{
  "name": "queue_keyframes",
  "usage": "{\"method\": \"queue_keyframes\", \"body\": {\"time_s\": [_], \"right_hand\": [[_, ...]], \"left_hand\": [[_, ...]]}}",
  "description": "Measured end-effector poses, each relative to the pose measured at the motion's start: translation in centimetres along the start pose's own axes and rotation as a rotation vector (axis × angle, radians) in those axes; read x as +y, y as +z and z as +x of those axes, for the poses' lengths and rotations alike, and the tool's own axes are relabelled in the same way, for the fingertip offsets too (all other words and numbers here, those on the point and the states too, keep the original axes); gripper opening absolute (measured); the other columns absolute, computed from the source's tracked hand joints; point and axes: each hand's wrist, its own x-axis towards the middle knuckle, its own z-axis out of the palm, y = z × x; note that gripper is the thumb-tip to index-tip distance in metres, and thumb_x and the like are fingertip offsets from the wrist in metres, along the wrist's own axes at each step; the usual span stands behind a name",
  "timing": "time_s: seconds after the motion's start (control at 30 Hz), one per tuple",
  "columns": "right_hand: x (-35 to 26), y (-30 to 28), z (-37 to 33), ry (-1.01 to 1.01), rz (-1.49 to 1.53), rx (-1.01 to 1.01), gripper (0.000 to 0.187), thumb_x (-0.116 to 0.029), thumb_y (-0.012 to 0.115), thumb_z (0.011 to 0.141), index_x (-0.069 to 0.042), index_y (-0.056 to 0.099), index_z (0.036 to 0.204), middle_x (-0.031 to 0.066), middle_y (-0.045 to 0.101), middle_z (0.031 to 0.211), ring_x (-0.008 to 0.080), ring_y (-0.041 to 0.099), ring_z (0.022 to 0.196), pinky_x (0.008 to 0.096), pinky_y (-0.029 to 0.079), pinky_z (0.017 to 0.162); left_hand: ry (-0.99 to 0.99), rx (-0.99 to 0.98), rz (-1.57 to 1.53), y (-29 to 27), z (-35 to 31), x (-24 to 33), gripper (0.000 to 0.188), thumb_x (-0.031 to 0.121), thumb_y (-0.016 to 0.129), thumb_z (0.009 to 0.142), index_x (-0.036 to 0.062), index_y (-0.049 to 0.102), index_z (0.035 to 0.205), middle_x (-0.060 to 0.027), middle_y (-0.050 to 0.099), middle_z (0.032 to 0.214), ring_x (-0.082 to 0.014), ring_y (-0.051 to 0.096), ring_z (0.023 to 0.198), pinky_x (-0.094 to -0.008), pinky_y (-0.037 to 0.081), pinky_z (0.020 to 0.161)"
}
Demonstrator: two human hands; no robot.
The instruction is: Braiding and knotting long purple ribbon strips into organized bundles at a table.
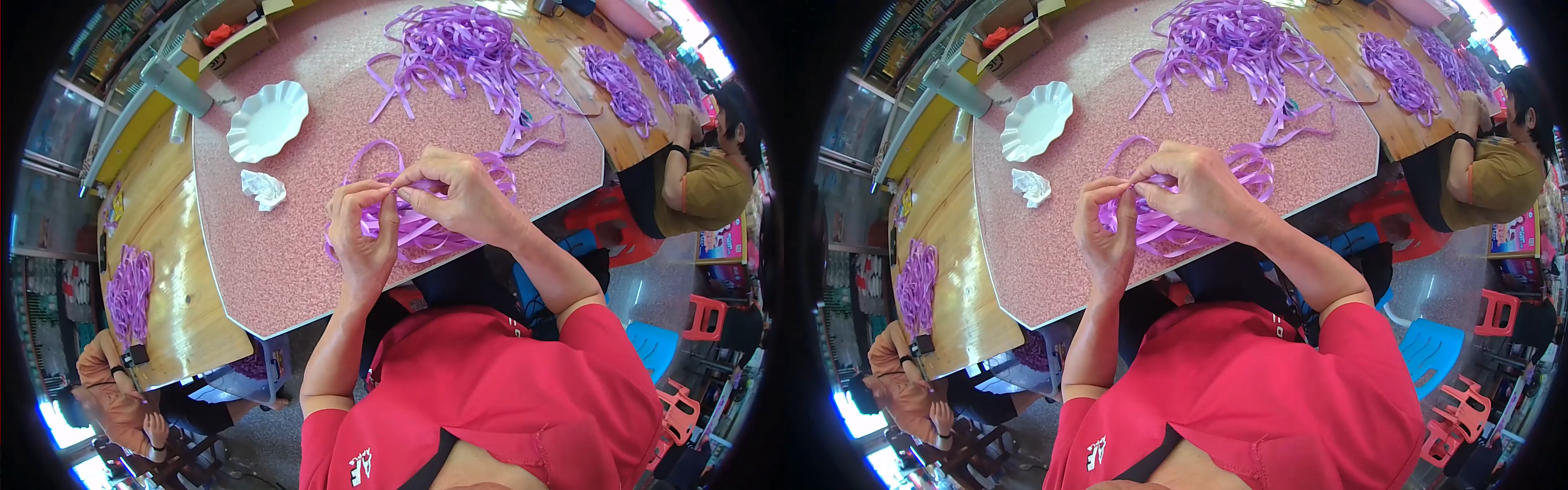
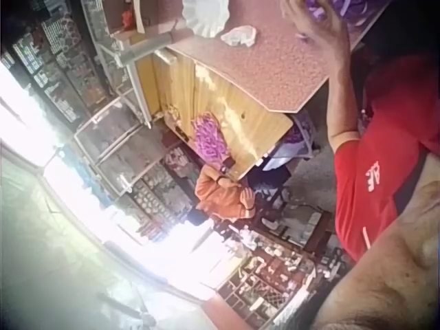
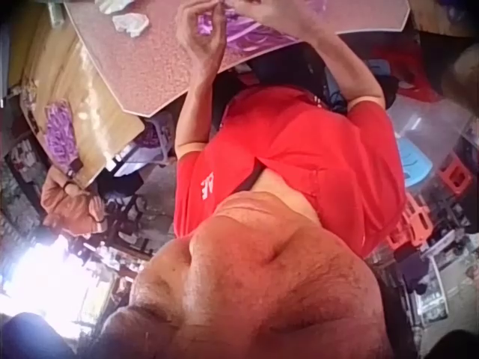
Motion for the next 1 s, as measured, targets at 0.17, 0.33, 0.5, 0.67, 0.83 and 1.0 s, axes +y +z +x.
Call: {"method": "queue_keyframes", "body": {"time_s": [0.17,0.33,0.5,0.67,0.83,1.0], "right_hand": [[0.1,-0.4,-0.1,0.072,0.052,-0.028,0.013,-0.006,0.074,0.086,-0.002,0.075,0.099,0.0018,0.059,0.078,0.0071,0.049,0.066,0.0254,0.038,0.057],[0.2,-0.9,0.0,0.123,0.182,-0.084,0.012,-0.007,0.075,0.086,-0.001,0.073,0.096,0.0023,0.059,0.077,0.0084,0.051,0.066,0.0264,0.039,0.058],[1.3,-2.1,-0.9,0.013,0.084,-0.072,0.013,-0.007,0.074,0.085,0.0,0.073,0.095,0.0076,0.063,0.079,0.0155,0.059,0.071,0.0306,0.044,0.062],[1.3,-2.5,-0.6,-0.08,0.083,-0.198,0.011,-0.007,0.072,0.086,0.001,0.072,0.092,0.0125,0.063,0.08,0.0238,0.064,0.075,0.0362,0.048,0.067],[1.4,-2.4,-1.3,-0.18,0.097,-0.128,0.01,-0.009,0.072,0.083,0.0,0.069,0.081,0.0129,0.064,0.078,0.032,0.066,0.078,0.0415,0.049,0.069],[2.2,-1.4,-2.0,-0.192,0.17,-0.114,0.006,-0.005,0.071,0.087,0.001,0.07,0.087,0.0102,0.064,0.08,0.0258,0.067,0.078,0.0358,0.051,0.067]], "left_hand": [[0.0,-0.007,-0.008,0.0,0.2,0.3,0.022,-0.005,0.072,0.08,0.0061,0.062,0.096,-0.0096,0.068,0.098,-0.0249,0.064,0.093,-0.0361,0.045,0.085],[-0.064,-0.028,-0.125,-0.9,0.0,0.0,0.031,-0.001,0.071,0.082,0.0067,0.06,0.109,-0.0123,0.066,0.107,-0.0276,0.061,0.103,-0.0395,0.043,0.094],[0.311,-0.246,0.258,-1.2,2.8,1.4,0.038,0.007,0.074,0.08,0.0075,0.06,0.115,-0.0092,0.064,0.109,-0.028,0.057,0.112,-0.0485,0.034,0.107],[0.503,-0.486,0.481,-2.8,3.6,1.8,0.022,0.008,0.076,0.077,0.0077,0.061,0.094,-0.0055,0.063,0.095,-0.0245,0.061,0.105,-0.0511,0.032,0.109],[0.391,-0.602,0.274,-3.9,3.4,1.8,0.018,0.001,0.07,0.077,0.0064,0.058,0.088,-0.007,0.061,0.087,-0.0258,0.063,0.096,-0.05,0.036,0.106],[0.128,-0.634,-0.011,-4.8,2.2,0.3,0.014,-0.001,0.067,0.082,0.0038,0.057,0.09,-0.0091,0.061,0.091,-0.0253,0.062,0.098,-0.0457,0.041,0.1]]}}
